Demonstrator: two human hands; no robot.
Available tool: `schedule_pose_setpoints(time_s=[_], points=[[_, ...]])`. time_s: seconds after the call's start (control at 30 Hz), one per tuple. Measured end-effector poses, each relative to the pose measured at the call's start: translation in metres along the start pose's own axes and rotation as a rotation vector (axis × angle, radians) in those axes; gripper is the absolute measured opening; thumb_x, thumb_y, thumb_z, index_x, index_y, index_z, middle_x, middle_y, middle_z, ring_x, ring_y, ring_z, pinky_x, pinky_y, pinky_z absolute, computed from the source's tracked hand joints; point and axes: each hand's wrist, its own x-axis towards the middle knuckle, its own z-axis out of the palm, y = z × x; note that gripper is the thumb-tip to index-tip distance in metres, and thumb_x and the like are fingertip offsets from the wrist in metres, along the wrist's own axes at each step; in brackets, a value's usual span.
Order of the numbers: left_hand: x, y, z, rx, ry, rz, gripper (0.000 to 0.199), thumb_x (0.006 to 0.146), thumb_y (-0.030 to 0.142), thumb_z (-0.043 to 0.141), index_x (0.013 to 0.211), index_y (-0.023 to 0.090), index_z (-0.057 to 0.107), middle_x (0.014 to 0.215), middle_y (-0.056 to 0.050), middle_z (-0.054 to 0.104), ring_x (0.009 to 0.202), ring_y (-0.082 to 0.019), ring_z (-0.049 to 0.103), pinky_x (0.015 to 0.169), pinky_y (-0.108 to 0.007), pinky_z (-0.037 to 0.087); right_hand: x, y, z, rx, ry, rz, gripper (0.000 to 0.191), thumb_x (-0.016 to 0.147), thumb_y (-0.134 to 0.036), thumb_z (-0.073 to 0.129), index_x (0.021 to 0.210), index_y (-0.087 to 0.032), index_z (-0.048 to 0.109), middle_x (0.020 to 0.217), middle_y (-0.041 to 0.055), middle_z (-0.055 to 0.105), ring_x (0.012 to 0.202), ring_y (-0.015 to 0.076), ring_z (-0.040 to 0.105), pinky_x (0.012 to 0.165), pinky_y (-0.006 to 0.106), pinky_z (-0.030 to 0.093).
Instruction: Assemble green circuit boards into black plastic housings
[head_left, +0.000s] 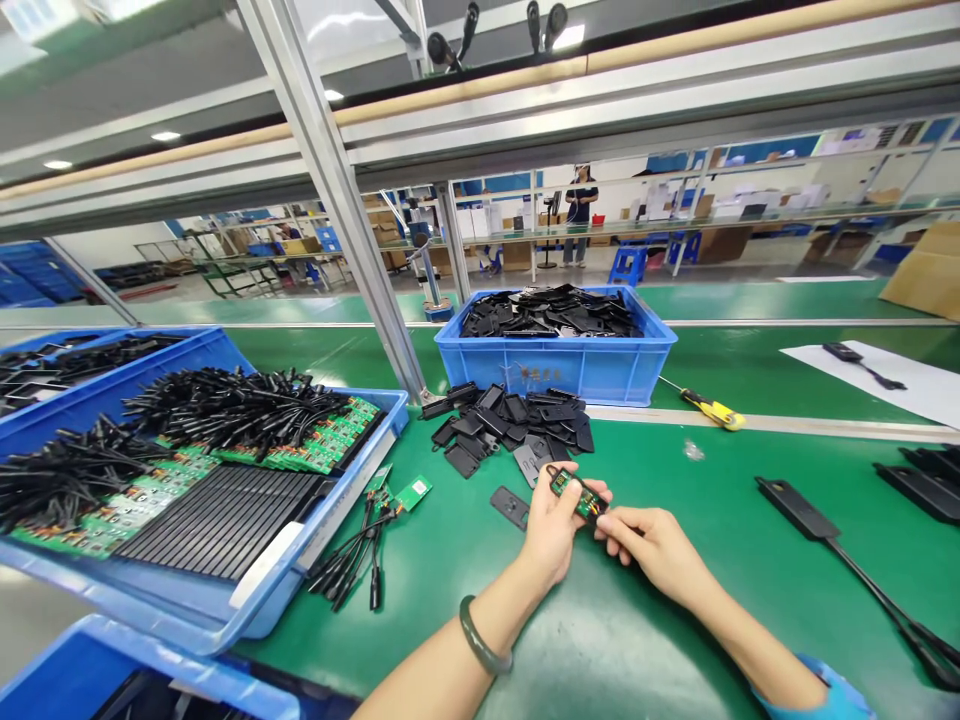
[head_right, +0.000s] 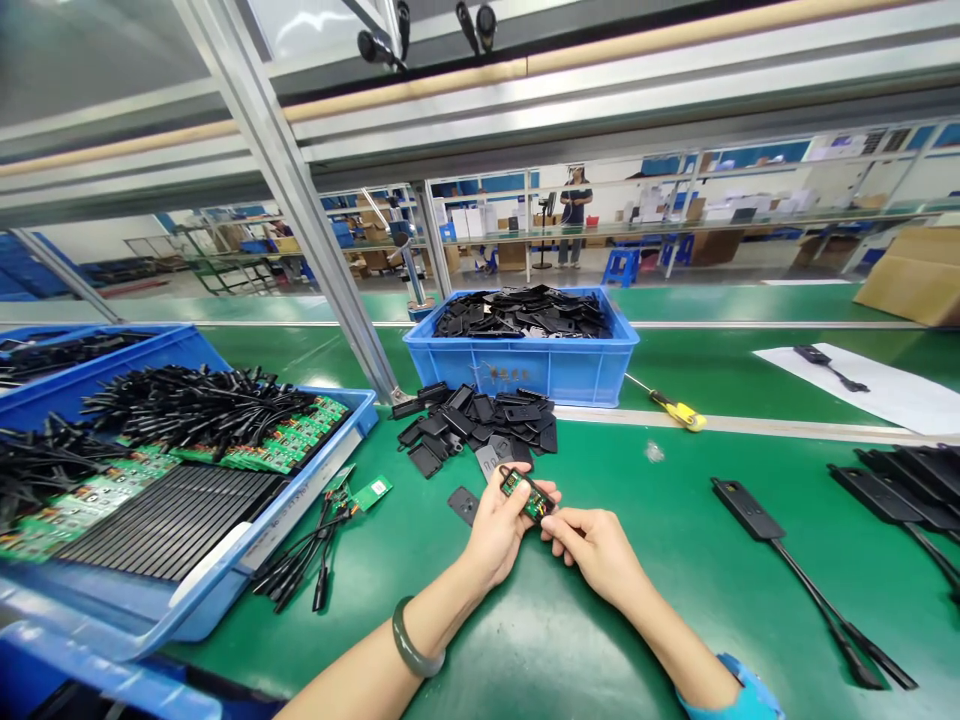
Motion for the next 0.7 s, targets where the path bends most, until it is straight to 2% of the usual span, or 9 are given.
schedule_pose_setpoints(time_s=[0.1,0.33,0.5,0.6,0.7], points=[[-0.0005,0.0008,0.0015,0.051,-0.006,0.023,0.026,0.084,0.03,0.054,0.103,0.018,0.04,0.088,-0.009,0.066,0.085,-0.022,0.064,0.07,-0.033,0.049,0.0018,0.002,-0.001,-0.008,-0.025,0.019,0.044,0.08,-0.053,0.043,0.066,-0.016,0.062,0.053,0.0004,0.055,0.046,0.0117,0.046,0.047,0.022,0.036],[-0.0042,-0.0001,0.003,0.279,0.029,0.157,0.016,0.087,0.028,0.047,0.099,0.019,0.041,0.089,-0.007,0.065,0.085,-0.019,0.063,0.08,-0.035,0.047,0.0016,0.0007,-0.0041,-0.166,0.032,-0.007,0.043,0.081,-0.051,0.044,0.063,-0.016,0.063,0.052,-0.0003,0.057,0.046,0.011,0.044,0.047,0.022,0.032],[-0.0081,0.0008,0.0039,0.406,0.018,0.196,0.015,0.088,0.03,0.045,0.099,0.02,0.042,0.09,-0.006,0.065,0.084,-0.018,0.062,0.077,-0.032,0.047,0.0028,0.003,-0.0013,-0.101,0.004,0.046,0.043,0.08,-0.052,0.046,0.063,-0.016,0.063,0.05,0.0005,0.059,0.041,0.0111,0.048,0.044,0.022,0.034],[-0.0071,0.0024,0.0058,0.365,0.04,0.148,0.019,0.087,0.031,0.047,0.101,0.02,0.041,0.088,-0.006,0.065,0.081,-0.017,0.062,0.072,-0.03,0.048,0.0024,0.0033,0.0033,-0.053,-0.002,0.049,0.044,0.081,-0.052,0.044,0.065,-0.015,0.062,0.051,0.0015,0.061,0.041,0.0117,0.052,0.044,0.022,0.037],[-0.0029,0.0022,0.006,0.27,0.068,0.018,0.02,0.084,0.033,0.051,0.094,0.019,0.041,0.077,-0.004,0.064,0.068,-0.015,0.062,0.062,-0.026,0.048,0.0003,0.0009,0.0039,-0.155,-0.01,-0.033,0.046,0.082,-0.052,0.045,0.057,-0.016,0.059,0.048,0.0002,0.058,0.044,0.012,0.051,0.046,0.022,0.037]])
